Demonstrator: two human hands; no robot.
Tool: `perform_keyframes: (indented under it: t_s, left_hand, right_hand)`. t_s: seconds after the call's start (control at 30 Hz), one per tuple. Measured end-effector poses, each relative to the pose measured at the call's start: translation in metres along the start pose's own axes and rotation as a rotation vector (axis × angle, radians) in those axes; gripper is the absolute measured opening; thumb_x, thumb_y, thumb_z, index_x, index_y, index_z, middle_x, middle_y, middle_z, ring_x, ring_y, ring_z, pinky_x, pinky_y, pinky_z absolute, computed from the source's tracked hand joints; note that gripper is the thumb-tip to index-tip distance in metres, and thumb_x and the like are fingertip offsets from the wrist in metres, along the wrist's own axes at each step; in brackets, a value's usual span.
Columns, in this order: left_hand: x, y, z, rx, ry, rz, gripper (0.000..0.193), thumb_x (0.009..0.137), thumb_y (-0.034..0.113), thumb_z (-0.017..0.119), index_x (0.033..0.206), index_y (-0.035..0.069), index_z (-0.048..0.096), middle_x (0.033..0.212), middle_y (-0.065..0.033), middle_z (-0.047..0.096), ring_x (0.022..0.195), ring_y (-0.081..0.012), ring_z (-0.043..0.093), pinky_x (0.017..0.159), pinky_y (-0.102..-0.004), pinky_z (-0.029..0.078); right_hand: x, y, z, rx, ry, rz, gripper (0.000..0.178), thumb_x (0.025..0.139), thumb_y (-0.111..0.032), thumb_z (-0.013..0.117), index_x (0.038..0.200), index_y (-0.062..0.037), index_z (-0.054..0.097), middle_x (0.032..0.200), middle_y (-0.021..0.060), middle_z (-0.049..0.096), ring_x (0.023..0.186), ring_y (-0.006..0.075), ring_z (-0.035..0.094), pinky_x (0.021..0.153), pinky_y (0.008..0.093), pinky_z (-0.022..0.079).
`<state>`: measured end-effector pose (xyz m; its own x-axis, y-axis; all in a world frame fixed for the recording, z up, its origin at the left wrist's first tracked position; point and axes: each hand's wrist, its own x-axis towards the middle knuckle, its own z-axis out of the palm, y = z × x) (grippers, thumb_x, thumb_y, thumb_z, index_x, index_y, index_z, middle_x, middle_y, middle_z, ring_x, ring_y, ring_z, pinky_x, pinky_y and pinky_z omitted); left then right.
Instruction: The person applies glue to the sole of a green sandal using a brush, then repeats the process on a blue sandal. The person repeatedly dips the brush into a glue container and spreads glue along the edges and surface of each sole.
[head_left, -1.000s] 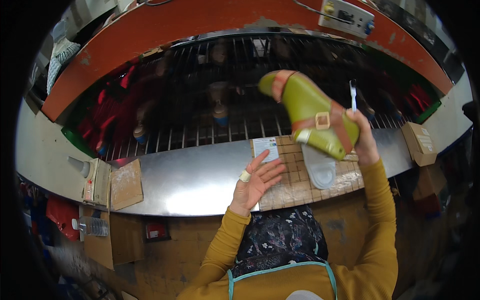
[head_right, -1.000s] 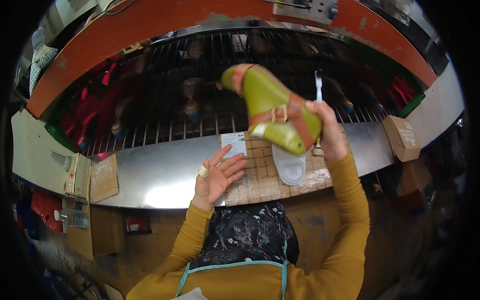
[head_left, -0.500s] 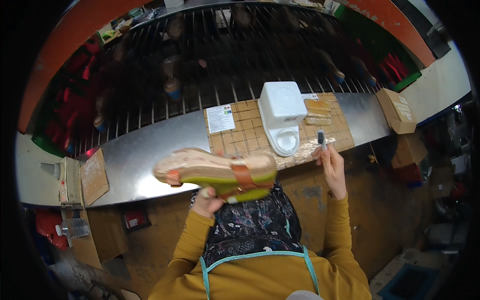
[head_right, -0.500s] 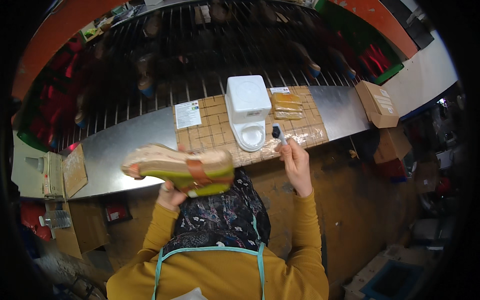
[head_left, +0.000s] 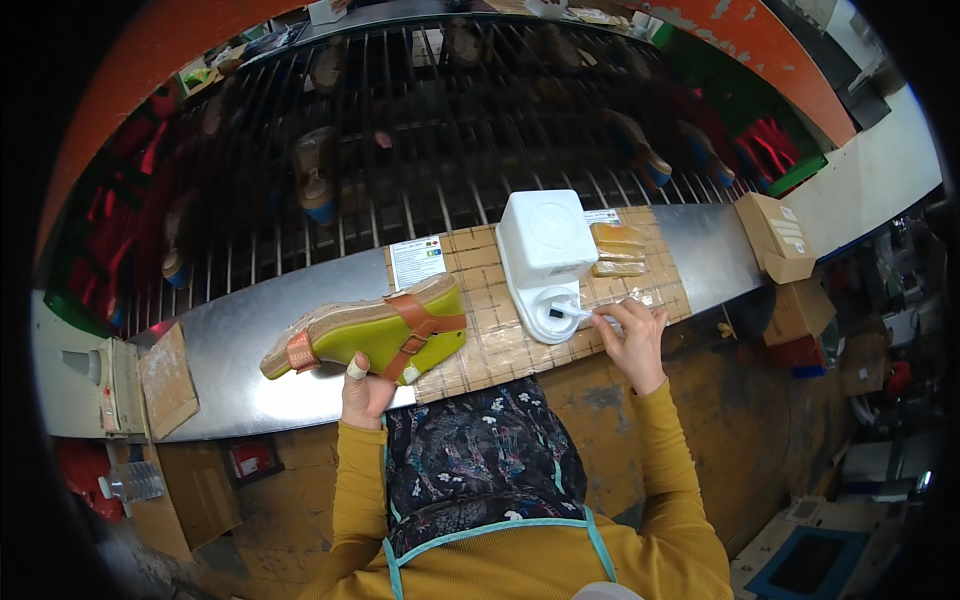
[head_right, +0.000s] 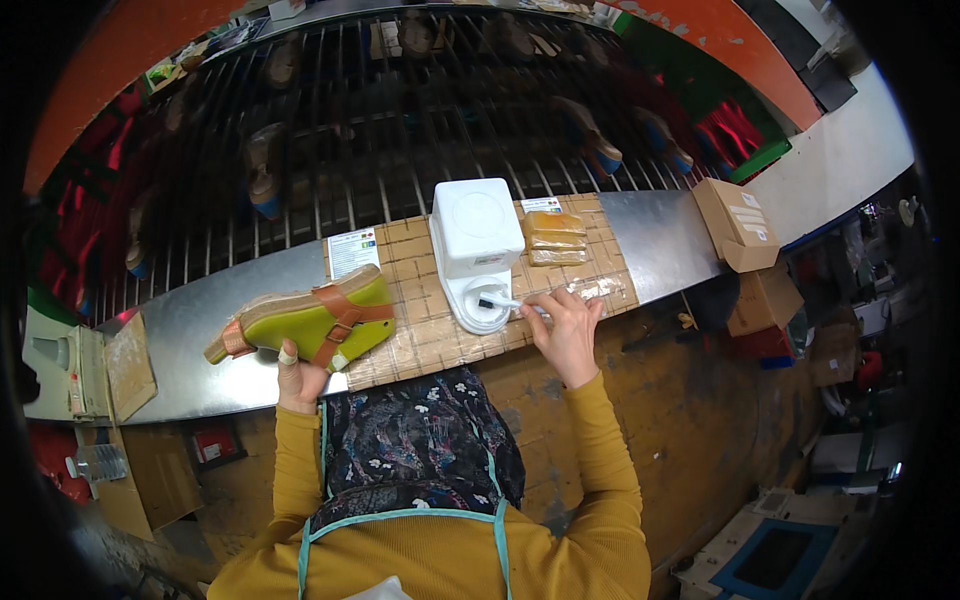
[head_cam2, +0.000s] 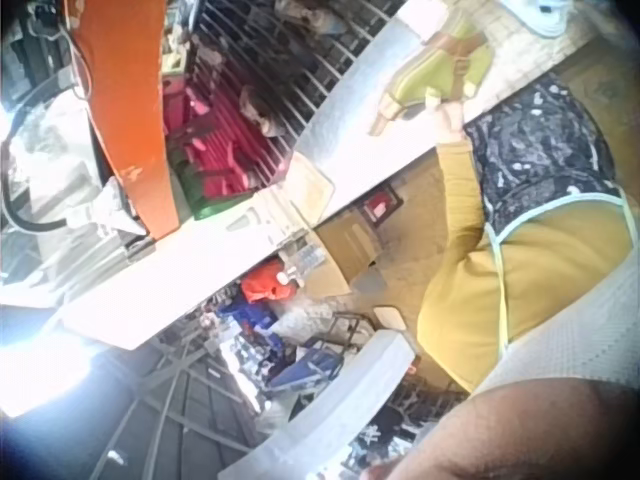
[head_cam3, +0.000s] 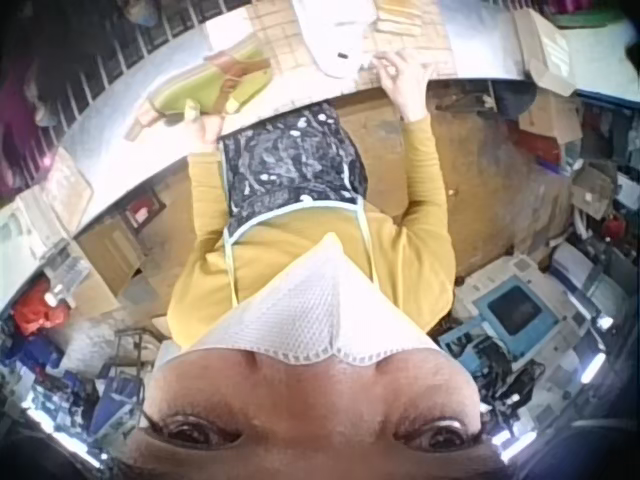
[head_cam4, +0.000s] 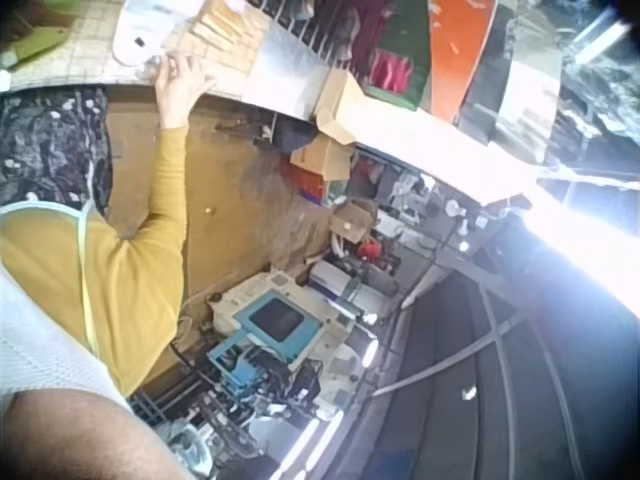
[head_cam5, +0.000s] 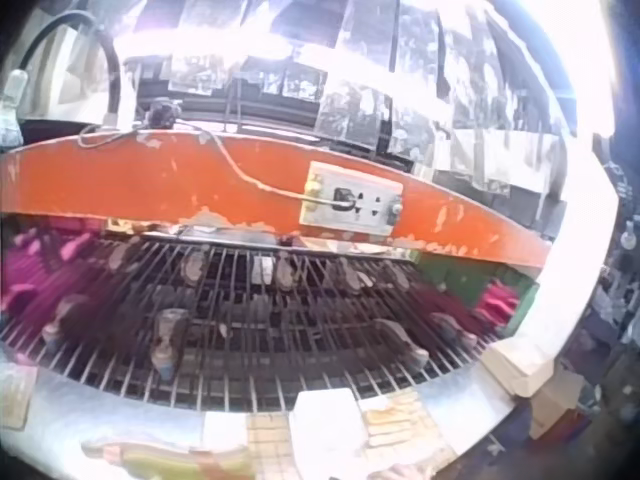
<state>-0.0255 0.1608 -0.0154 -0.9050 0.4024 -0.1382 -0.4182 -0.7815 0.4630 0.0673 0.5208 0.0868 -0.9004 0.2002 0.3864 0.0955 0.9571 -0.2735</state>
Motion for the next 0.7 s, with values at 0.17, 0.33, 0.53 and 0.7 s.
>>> perform_keyframes:
  t_s: [0.17,0.33,0.53,0.7]
  left_hand:
    - [0.0,0.0,0.007,0.083,0.007,-0.007,0.097,0.068,0.042,0.086,0.144,0.011,0.035,0.144,-0.0117,0.043,0.135,-0.0311,0.039,0.116,-0.0501,0.03]
    - [-0.002,-0.002,-0.001,0.054,-0.013,0.0,0.096,0.069,0.04,0.086,0.145,0.012,0.035,0.144,-0.011,0.043,0.135,-0.0305,0.039,0.117,-0.0494,0.029]
    - [-0.002,0.003,0.032,0.038,-0.039,0.103,0.099,0.069,0.04,0.086,0.148,0.02,0.031,0.147,-0.0067,0.039,0.137,-0.0294,0.036,0.117,-0.049,0.028]
    - [-0.016,0.005,0.036,0.08,-0.018,0.208,0.115,0.061,0.037,0.091,0.152,0.023,0.022,0.148,-0.0063,0.037,0.138,-0.0284,0.034,0.116,-0.0502,0.028]
  right_hand:
    - [0.004,-0.003,0.002,-0.12,0.156,-0.083,0.008,0.078,-0.02,0.076,0.084,-0.017,0.072,0.077,0.0003,0.057,0.077,0.0194,0.054,0.081,0.0402,0.029]
    - [-0.004,-0.017,-0.02,-0.194,0.34,-0.072,0.013,0.077,-0.021,0.077,0.09,-0.0177,0.074,0.078,-0.0019,0.057,0.077,0.0148,0.053,0.079,0.0368,0.028]
    - [-0.013,-0.009,-0.017,-0.061,0.3,-0.043,0.014,0.08,-0.022,0.076,0.094,-0.018,0.075,0.075,-0.0025,0.058,0.069,0.0122,0.052,0.075,0.033,0.027]
    - [-0.022,-0.013,-0.004,-0.09,0.231,-0.005,0.009,0.08,-0.021,0.075,0.089,-0.02,0.075,0.076,-0.0038,0.06,0.067,0.0134,0.054,0.072,0.0352,0.026]
